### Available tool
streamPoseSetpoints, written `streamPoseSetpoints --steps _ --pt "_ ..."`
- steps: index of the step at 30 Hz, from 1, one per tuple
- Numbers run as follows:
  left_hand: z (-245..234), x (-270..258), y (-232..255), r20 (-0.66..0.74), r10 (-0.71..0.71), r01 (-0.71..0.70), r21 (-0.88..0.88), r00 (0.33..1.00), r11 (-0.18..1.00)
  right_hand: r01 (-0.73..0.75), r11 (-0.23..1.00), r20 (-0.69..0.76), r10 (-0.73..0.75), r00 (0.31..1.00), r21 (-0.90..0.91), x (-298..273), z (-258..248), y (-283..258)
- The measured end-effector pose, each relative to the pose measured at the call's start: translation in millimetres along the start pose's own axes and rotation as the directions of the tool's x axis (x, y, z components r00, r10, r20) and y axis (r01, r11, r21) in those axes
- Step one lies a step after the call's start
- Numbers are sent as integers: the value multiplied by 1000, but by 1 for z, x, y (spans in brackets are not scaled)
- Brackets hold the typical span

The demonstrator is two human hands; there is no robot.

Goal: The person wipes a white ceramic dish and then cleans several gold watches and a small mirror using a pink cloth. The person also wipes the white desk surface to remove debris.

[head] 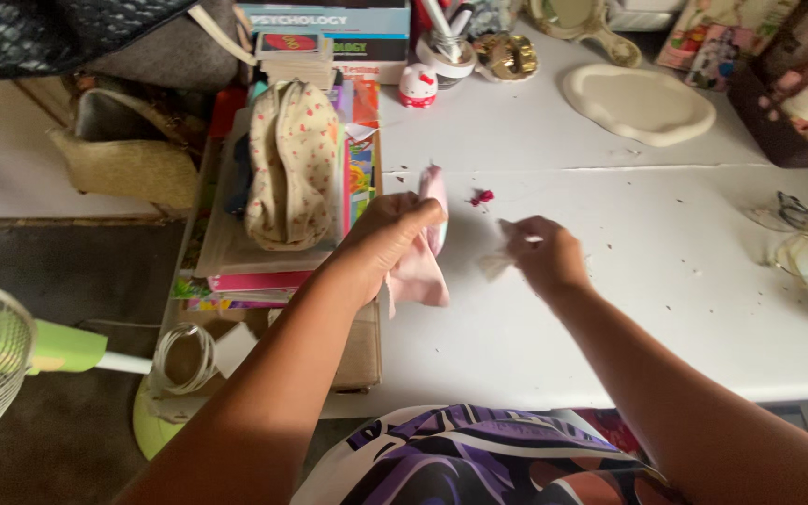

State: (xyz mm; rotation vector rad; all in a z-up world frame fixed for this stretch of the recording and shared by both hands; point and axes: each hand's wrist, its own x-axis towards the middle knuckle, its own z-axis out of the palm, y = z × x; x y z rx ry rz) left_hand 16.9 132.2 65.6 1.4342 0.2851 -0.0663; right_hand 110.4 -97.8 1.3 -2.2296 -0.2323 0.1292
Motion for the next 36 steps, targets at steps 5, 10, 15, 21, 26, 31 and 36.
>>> streamPoseSetpoints --steps 5,10,15,21,26,31,36 --pt "-10 -2 -5 -268 94 -130 -119 959 984 559 828 254 -550 796 42 -9 98 -16" --pt "-16 -3 -3 -287 168 -131 145 943 981 775 550 270 -731 627 -311 13 106 3" --pt "-10 7 -6 -252 36 -27 39 967 999 228 918 -244 -314 917 -324 41 15 43" --pt "2 24 -16 -229 52 -73 -84 972 994 385 879 -375 -471 799 -282 36 5 21" --pt "-3 26 -13 -294 113 -117 1 949 993 347 937 291 -324 900 -28 10 110 -30" --pt "-7 24 -14 -285 75 -65 46 955 997 628 425 281 -634 721 -651 18 95 16" --pt "0 29 -23 -249 19 -2 70 968 998 -10 743 -215 -181 960 -670 34 3 63"
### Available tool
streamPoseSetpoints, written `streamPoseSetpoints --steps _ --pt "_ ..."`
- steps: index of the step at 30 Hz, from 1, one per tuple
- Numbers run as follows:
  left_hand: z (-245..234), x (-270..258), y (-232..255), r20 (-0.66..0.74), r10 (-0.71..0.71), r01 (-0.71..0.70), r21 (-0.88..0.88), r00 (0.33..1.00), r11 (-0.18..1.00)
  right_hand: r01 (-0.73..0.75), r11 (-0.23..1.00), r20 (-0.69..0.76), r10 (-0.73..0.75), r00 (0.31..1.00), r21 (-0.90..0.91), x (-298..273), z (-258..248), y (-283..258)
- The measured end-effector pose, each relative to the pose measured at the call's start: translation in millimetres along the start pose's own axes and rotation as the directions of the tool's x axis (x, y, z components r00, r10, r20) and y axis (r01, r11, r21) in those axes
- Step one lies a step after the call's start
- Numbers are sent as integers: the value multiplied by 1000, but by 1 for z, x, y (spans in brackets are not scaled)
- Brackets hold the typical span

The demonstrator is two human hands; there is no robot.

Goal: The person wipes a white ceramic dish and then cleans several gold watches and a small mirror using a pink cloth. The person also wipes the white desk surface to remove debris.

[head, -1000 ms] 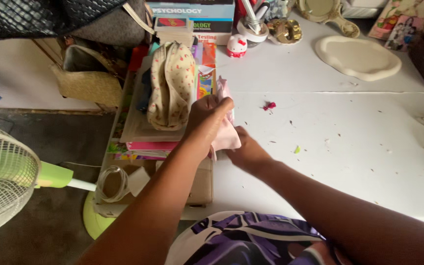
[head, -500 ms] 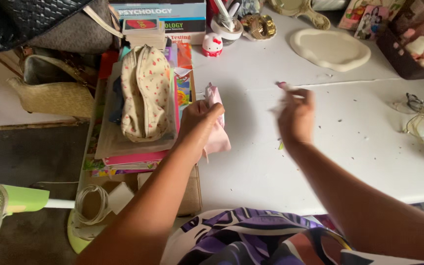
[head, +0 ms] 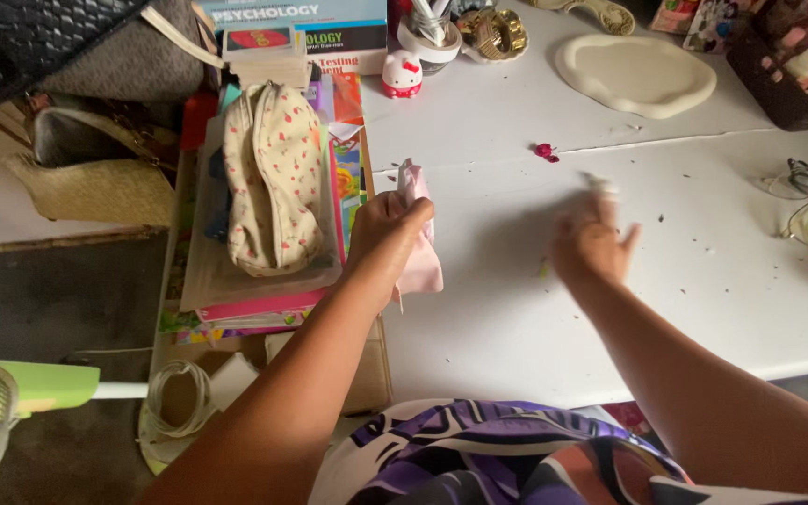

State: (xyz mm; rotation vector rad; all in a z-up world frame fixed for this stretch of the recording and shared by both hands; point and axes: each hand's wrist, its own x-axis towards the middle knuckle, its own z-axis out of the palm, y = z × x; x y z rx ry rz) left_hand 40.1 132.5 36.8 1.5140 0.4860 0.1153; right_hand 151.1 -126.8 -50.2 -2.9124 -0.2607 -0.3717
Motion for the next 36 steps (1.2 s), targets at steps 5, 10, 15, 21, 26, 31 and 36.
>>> streamPoseSetpoints --steps 5,10,15,21,26,31,36 --pt "26 15 -11 2 5 -5 -14 1000 1000 6 942 43 -22 999 337 9 -9 -42" --pt "28 26 -20 -123 50 -39 87 991 995 416 865 385 -499 776 282 25 10 -123" --pt "26 32 -19 -66 41 -28 178 997 984 291 955 466 -229 854 -64 77 20 -73" --pt "44 28 -7 7 -68 64 263 998 963 -319 948 160 316 935 -10 67 1 56" --pt "54 23 -10 -16 -14 18 242 1000 970 -211 943 -108 245 963 258 56 -15 41" --pt "52 25 -20 -191 84 -30 270 978 962 181 819 100 -278 955 544 52 -6 -86" --pt "37 43 -22 -320 158 -82 239 934 967 392 903 488 -426 762 176 72 -4 -136"
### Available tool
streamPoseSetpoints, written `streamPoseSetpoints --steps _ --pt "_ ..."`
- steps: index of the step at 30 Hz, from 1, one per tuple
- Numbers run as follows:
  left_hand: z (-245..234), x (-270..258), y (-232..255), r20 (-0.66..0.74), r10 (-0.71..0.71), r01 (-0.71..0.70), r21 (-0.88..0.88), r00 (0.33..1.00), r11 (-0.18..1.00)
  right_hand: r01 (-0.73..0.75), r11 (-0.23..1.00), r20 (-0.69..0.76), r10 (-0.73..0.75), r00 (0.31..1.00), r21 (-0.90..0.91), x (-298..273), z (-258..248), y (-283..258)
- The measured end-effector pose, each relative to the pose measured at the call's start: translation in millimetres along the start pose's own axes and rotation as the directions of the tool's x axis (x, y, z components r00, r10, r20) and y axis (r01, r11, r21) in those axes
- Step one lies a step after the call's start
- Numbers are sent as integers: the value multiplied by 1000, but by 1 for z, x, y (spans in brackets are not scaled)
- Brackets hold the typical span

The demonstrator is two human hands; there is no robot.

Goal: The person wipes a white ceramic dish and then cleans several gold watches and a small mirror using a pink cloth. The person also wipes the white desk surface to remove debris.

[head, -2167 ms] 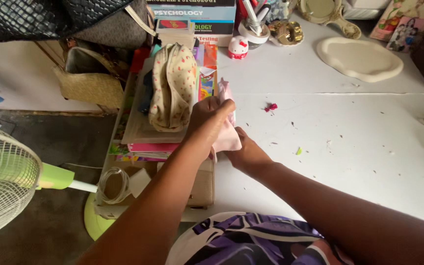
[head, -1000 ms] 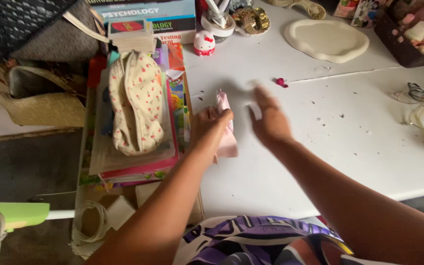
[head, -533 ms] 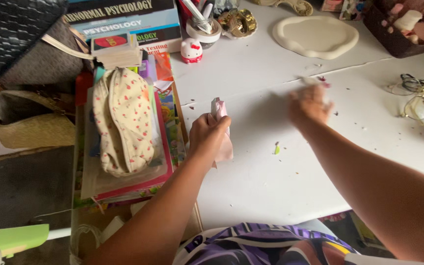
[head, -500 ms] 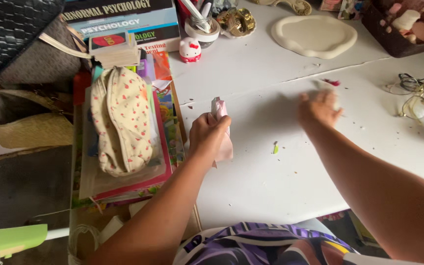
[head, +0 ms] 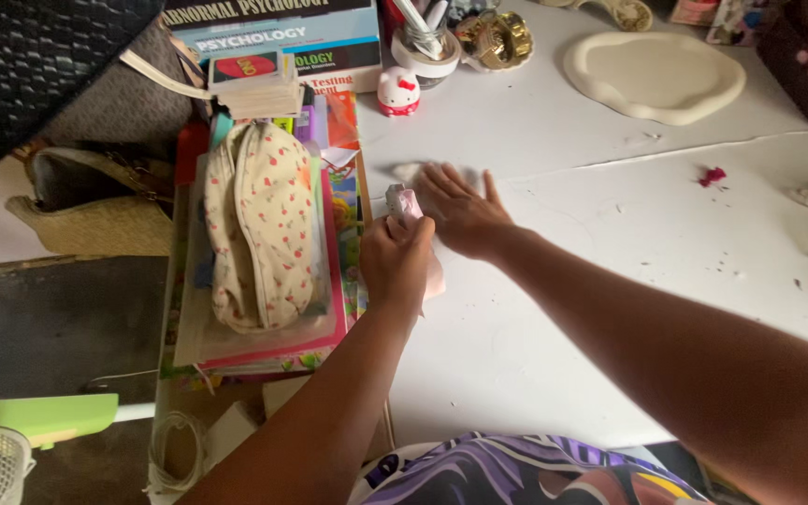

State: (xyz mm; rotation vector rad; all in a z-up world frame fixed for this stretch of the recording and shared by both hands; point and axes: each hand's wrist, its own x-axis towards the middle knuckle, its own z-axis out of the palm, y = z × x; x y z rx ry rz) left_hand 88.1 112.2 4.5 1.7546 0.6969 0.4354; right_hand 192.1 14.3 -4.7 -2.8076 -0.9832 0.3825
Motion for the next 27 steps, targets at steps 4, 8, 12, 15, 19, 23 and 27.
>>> streamPoseSetpoints --steps 4,8,12,15,19,23,27 --pt "4 17 2 91 -86 83 34 992 996 -132 979 56 143 988 -157 34 -12 46" --pt "27 24 14 137 -51 39 93 989 995 -460 877 -62 456 888 -140 26 -30 129" --pt "45 11 18 262 -46 49 -7 964 999 -685 724 -135 673 727 -83 -29 -36 198" --pt "56 -1 24 319 -62 56 28 946 998 -760 650 -112 755 646 -4 -61 -42 228" --pt "52 -11 25 325 -21 -3 74 945 997 -811 583 -157 806 570 48 -95 -33 253" --pt "38 -18 22 317 -4 -19 67 948 998 -831 554 -292 804 518 49 -129 -7 282" --pt "20 -25 21 300 19 -45 82 954 996 -810 578 -523 722 452 98 -163 -5 294"
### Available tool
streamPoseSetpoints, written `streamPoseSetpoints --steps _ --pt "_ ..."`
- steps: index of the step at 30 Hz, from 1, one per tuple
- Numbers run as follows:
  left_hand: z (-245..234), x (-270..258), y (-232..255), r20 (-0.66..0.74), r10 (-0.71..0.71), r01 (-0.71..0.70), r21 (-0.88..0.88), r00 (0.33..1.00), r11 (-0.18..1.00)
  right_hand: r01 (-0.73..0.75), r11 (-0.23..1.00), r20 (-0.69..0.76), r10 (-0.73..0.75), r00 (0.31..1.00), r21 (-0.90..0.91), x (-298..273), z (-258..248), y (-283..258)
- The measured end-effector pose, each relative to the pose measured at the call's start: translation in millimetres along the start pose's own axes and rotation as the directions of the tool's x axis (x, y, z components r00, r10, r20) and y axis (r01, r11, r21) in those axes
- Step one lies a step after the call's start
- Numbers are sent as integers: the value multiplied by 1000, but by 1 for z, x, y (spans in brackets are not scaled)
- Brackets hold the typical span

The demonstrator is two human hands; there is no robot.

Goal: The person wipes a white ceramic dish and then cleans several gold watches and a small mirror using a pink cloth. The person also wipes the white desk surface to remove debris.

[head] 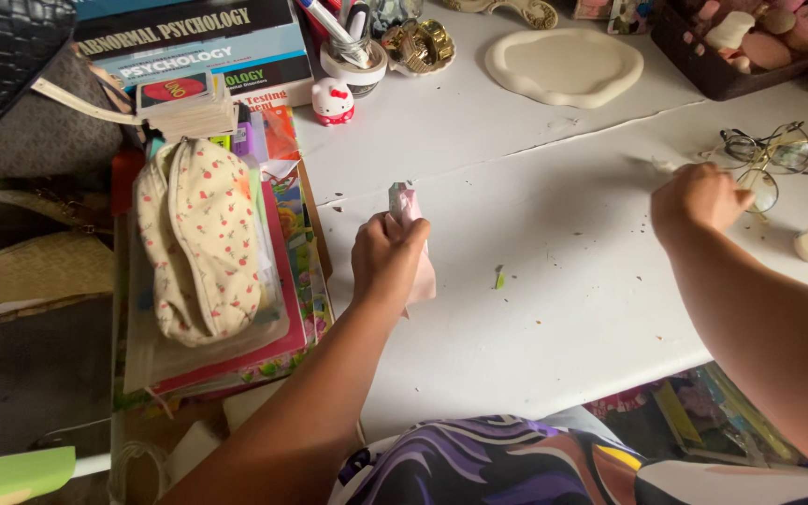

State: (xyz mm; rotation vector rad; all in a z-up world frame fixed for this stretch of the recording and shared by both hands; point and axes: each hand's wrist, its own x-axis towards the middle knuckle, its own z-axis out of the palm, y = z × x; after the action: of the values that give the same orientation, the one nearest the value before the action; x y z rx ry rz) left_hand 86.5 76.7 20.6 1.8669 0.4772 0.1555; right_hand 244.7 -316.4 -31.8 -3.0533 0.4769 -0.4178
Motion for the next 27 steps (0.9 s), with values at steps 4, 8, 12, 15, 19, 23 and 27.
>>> streamPoseSetpoints --steps 4,8,12,15,19,23,27 --pt "-13 -9 -2 24 -201 201 -27 979 979 218 902 -346 -83 935 373 -23 -22 -34" --pt "-18 -10 -5 -59 -32 32 -2 998 999 493 727 -404 -316 859 479 -109 -13 -154" --pt "-22 -9 -13 -107 18 -12 52 994 999 752 514 -15 -822 570 412 -203 -19 -215" --pt "-15 -11 -14 -62 38 -36 42 997 998 651 407 -190 -737 648 641 -215 -33 -184" --pt "12 -25 -8 22 102 -103 56 995 993 608 663 -141 -617 774 437 -173 -42 -105" --pt "61 -40 13 137 95 -109 93 986 990 379 757 -115 -379 918 532 -118 -51 -23" --pt "113 -51 45 266 59 -107 167 962 980 282 684 -290 -106 951 673 -65 -78 64"
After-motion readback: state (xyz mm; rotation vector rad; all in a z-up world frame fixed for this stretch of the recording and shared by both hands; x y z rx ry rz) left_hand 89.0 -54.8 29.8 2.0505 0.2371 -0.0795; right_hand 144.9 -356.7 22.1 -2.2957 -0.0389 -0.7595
